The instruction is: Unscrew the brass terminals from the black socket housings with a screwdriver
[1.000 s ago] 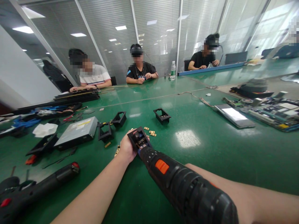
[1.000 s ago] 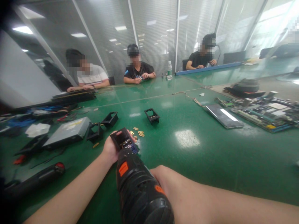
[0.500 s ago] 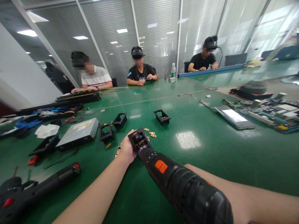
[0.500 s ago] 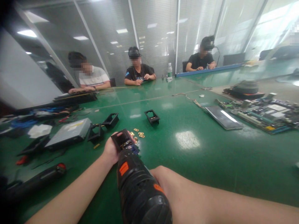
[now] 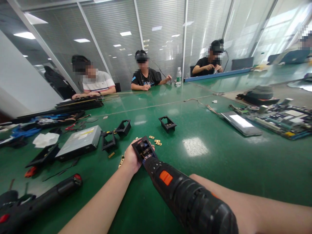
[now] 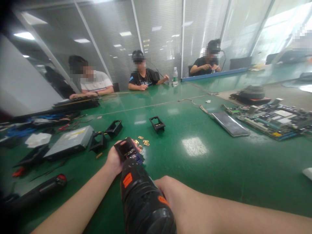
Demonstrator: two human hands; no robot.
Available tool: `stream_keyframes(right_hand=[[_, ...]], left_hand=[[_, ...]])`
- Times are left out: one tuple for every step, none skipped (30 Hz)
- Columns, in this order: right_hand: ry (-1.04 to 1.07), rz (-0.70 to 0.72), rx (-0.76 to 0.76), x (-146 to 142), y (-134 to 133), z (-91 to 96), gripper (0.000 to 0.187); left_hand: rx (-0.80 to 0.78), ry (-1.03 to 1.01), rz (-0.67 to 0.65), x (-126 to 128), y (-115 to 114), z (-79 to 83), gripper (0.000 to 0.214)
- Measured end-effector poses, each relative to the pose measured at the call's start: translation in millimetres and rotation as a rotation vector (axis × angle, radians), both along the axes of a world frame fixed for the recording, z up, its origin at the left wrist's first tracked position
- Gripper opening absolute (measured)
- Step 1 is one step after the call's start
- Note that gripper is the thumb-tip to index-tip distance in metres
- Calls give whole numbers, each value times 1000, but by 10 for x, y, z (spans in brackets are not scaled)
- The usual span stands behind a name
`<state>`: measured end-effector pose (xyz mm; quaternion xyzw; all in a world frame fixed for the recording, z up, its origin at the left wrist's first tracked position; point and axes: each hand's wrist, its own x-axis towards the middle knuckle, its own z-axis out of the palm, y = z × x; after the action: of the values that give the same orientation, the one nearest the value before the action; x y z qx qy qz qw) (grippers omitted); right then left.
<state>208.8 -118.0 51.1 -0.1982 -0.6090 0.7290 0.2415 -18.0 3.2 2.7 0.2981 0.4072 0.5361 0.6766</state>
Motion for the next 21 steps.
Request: stream_keyframes(right_hand=[[3,0,-2,0,1,5,50],[6,0,-5,0,1,9,48],[7,0,-7,0,0,12,46],[6,-1,-11,0,-3,11,44],[1,-3,-16,0,-4,6,41],[-7,-7,-20,1,-6,-3,38],[-21,-15,-23,3,-7,-14,34],[-38,-24,-25,5,-6,-28,30],[-59,-35,-24,6,-6,-42,27],[-81,-44,-21,7,-5,-54,26],[-100,-54,-17,8,-4,-65,26],[-118,-62,-11,8,-5,-73,27],[-131,-72,-4,8,-7,-79,29],[-141,-84,2,8,-11,-84,30],[-148,-97,9,10,-16,-89,32],[-154,-109,13,14,-24,-95,33],[-158,-119,17,20,-32,-102,33],[-163,-125,18,29,-39,-112,33],[-167,-125,18,40,-45,-123,34],[-170,-120,17,49,-49,-135,35],[-172,-109,15,56,-50,-147,35]], left_hand=[[3,-1,-3,-1,-1,0,29],[6,-4,-8,-4,0,-3,29],[8,-6,-12,-8,3,-9,29],[10,-9,-15,-12,7,-16,29],[14,-12,-16,-16,13,-24,29],[15,-14,-18,-20,18,-31,29],[15,-14,-18,-22,22,-37,29],[12,-14,-16,-23,24,-40,28],[10,-14,-12,-23,24,-41,28],[10,-14,-9,-22,21,-40,26],[10,-13,-8,-19,17,-38,25],[11,-15,-9,-17,11,-35,24],[14,-16,-7,-15,6,-32,22],[19,-17,-7,-13,1,-31,21],[24,-17,-7,-13,-2,-31,21],[29,-16,-6,-14,-3,-33,20],[33,-18,-6,-16,-2,-36,19],[32,-20,-7,-18,1,-40,19],[28,-22,-11,-20,5,-43,19],[21,-24,-15,-22,10,-46,19],[13,-27,-18,-24,15,-48,20]])
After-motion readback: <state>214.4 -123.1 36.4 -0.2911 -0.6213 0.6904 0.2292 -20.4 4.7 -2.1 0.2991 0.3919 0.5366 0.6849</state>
